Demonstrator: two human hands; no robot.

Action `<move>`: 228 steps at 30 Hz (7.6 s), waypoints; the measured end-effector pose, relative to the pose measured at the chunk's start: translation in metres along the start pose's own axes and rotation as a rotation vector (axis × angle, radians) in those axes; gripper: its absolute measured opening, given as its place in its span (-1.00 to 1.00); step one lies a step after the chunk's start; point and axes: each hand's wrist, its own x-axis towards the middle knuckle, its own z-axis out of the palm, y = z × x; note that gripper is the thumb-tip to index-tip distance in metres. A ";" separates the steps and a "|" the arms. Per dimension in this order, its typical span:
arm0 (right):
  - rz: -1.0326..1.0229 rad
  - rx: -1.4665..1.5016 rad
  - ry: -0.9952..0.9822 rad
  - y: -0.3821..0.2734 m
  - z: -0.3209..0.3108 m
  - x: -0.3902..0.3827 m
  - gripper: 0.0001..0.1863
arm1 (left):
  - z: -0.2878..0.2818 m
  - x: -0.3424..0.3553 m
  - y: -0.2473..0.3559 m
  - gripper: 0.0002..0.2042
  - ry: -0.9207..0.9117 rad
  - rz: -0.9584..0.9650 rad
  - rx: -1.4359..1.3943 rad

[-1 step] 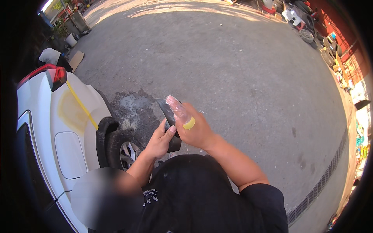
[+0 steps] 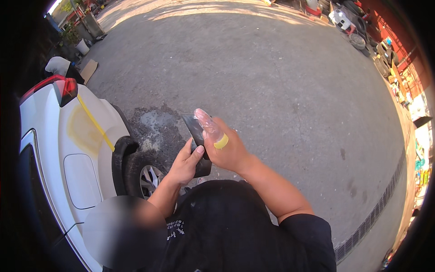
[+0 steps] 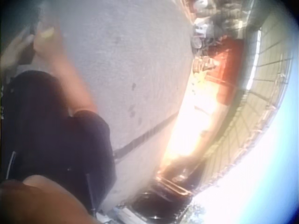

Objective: The person applies a beige body filler to a taped-off section on the rear quarter panel of a white car using a metal spreader. They repeatedly smooth the filler, scrape excess material onto the spreader, and adjust the yellow masking tape to refine the edges.

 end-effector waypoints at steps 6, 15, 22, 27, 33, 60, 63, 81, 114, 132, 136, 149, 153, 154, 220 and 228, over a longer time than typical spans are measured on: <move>-0.032 -0.052 0.203 -0.014 0.013 -0.017 -0.44 | 0.001 0.009 0.011 -0.53 0.057 0.227 -0.101; -0.066 -0.098 0.263 -0.008 0.019 -0.014 -0.46 | 0.000 0.014 -0.001 -0.54 0.104 0.281 0.258; -0.070 -0.055 0.209 -0.005 0.015 -0.009 -0.50 | 0.000 0.007 -0.001 -0.63 0.094 0.151 0.176; -0.086 -0.021 0.146 -0.002 0.010 -0.003 -0.49 | 0.000 0.006 -0.006 -0.59 0.057 0.127 0.108; -0.132 -0.116 0.172 -0.001 -0.006 0.006 -0.44 | 0.001 0.003 0.013 -0.56 0.016 0.020 -0.181; 0.151 -0.004 -0.195 0.001 -0.011 -0.002 -0.59 | -0.021 -0.003 0.017 -0.51 -0.082 -0.403 0.092; 0.191 0.074 -0.225 0.004 -0.015 -0.004 -0.61 | -0.024 -0.007 0.024 -0.54 -0.055 -0.401 -0.076; 0.296 0.132 -0.113 -0.004 -0.001 -0.012 -0.65 | -0.031 -0.005 0.019 -0.52 -0.061 -0.430 -0.120; 0.230 0.032 0.243 0.013 -0.013 -0.002 -0.45 | -0.057 -0.017 0.005 -0.68 0.250 -0.120 -0.268; -0.022 -0.158 -0.247 0.025 -0.004 -0.069 -0.38 | -0.026 -0.004 -0.004 -0.76 0.592 0.131 -0.455; 0.151 0.058 0.094 0.036 -0.010 -0.060 -0.30 | -0.028 -0.003 -0.001 -0.77 0.559 0.118 -0.420; 0.496 0.603 -0.110 0.057 -0.023 -0.057 -0.14 | -0.025 -0.003 -0.001 -0.71 0.320 -0.065 -0.452; 0.599 0.818 -0.189 0.047 -0.031 -0.073 -0.13 | -0.035 0.000 -0.009 -0.76 0.498 0.109 -0.292; 0.563 0.747 -0.305 0.044 -0.030 -0.071 -0.13 | -0.031 0.001 -0.010 -0.76 0.522 0.118 -0.274; 0.135 -0.002 0.291 -0.017 0.000 -0.009 -0.51 | 0.006 -0.013 0.002 -0.67 0.313 0.419 0.747; 0.168 0.047 0.269 -0.025 0.016 -0.026 -0.54 | 0.002 -0.011 0.002 -0.66 0.314 0.510 0.913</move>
